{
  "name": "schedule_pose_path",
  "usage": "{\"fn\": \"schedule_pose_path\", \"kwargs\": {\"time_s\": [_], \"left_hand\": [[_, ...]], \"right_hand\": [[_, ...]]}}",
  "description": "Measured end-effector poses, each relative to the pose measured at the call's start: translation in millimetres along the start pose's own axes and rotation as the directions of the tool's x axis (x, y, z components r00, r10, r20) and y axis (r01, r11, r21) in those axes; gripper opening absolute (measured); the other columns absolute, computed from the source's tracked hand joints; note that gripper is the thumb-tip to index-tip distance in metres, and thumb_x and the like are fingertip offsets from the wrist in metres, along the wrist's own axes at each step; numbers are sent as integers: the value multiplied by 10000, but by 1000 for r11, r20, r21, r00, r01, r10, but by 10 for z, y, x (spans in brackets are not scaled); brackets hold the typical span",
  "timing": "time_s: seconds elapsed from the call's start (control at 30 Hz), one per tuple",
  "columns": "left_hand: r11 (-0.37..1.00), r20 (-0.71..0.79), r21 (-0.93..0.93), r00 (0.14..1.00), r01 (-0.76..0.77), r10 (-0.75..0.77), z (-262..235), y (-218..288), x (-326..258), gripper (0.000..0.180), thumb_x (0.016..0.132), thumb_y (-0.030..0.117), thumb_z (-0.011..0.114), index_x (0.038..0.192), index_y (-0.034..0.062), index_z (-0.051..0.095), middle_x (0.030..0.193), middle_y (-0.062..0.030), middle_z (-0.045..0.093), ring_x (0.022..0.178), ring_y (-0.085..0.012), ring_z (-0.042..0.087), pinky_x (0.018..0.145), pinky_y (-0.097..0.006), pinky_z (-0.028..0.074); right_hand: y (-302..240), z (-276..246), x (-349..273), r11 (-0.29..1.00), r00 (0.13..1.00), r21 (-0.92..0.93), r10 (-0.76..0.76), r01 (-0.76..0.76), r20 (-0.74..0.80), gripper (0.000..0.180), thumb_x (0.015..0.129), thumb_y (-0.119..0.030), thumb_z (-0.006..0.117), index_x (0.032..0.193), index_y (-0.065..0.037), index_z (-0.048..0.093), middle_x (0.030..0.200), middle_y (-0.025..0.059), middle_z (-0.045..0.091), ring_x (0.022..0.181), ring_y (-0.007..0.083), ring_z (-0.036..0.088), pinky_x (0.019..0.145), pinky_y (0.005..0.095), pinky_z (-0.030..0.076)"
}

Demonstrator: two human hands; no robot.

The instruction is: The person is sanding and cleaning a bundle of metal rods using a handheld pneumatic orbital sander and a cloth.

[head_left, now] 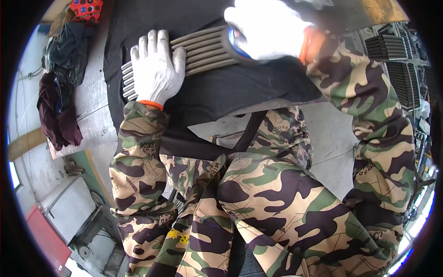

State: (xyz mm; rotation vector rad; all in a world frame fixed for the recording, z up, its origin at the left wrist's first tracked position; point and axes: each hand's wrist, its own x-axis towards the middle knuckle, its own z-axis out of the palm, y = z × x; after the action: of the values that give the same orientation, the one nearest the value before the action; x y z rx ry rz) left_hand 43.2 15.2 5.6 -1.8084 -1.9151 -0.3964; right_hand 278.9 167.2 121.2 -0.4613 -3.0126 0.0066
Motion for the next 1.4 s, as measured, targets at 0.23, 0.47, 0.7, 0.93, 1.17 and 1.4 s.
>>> {"fn": "schedule_pose_path", "kwargs": {"time_s": [0.23,0.47,0.7,0.93,1.17,1.4], "left_hand": [[999,16,-50,1000,19,-18,-18,75,-12,519,966,353,640,1314,-32,640,1319,-219,643,1194,-397,587,1025,-542,434],[988,73,-150,996,-35,46,19,-165,-5,526,993,362,633,1362,-13,628,1396,-226,619,1254,-411,571,1066,-539,420],[998,96,-49,995,30,-25,-16,-139,-81,586,995,410,625,1403,-11,613,1444,-232,602,1317,-417,547,1113,-542,397],[995,113,-64,992,70,-62,-90,-59,-129,575,1009,378,625,1433,-10,603,1464,-247,600,1346,-430,540,1153,-552,378],[995,101,-43,992,87,-82,-39,-100,-137,543,1035,383,591,1431,13,614,1485,-232,603,1364,-405,542,1156,-546,385],[994,81,-78,994,82,-76,34,-108,-99,534,1020,372,602,1402,-1,624,1425,-212,632,1305,-388,572,1110,-530,418]], "right_hand": [[-43,-22,118,999,998,28,40,-41,40,232,907,-227,631,992,-21,692,957,243,691,889,431,709,760,537,578],[-31,285,271,998,999,-54,39,-41,-29,262,907,-263,642,1056,-56,703,996,221,706,921,415,727,802,526,595],[-161,126,427,999,997,-35,23,-26,-77,245,882,-247,652,993,-31,687,939,238,686,878,426,709,749,529,577],[-152,208,411,999,997,-31,18,-20,-69,220,907,-250,649,963,-39,679,932,224,686,853,423,706,734,534,578],[-376,366,374,996,995,-33,-87,85,-46,293,906,-264,666,1124,-73,713,974,185,709,915,367,742,779,490,618],[-384,398,270,988,979,-69,-145,136,-146,255,902,-258,662,1057,-63,718,966,206,726,868,375,750,726,506,612]]}}
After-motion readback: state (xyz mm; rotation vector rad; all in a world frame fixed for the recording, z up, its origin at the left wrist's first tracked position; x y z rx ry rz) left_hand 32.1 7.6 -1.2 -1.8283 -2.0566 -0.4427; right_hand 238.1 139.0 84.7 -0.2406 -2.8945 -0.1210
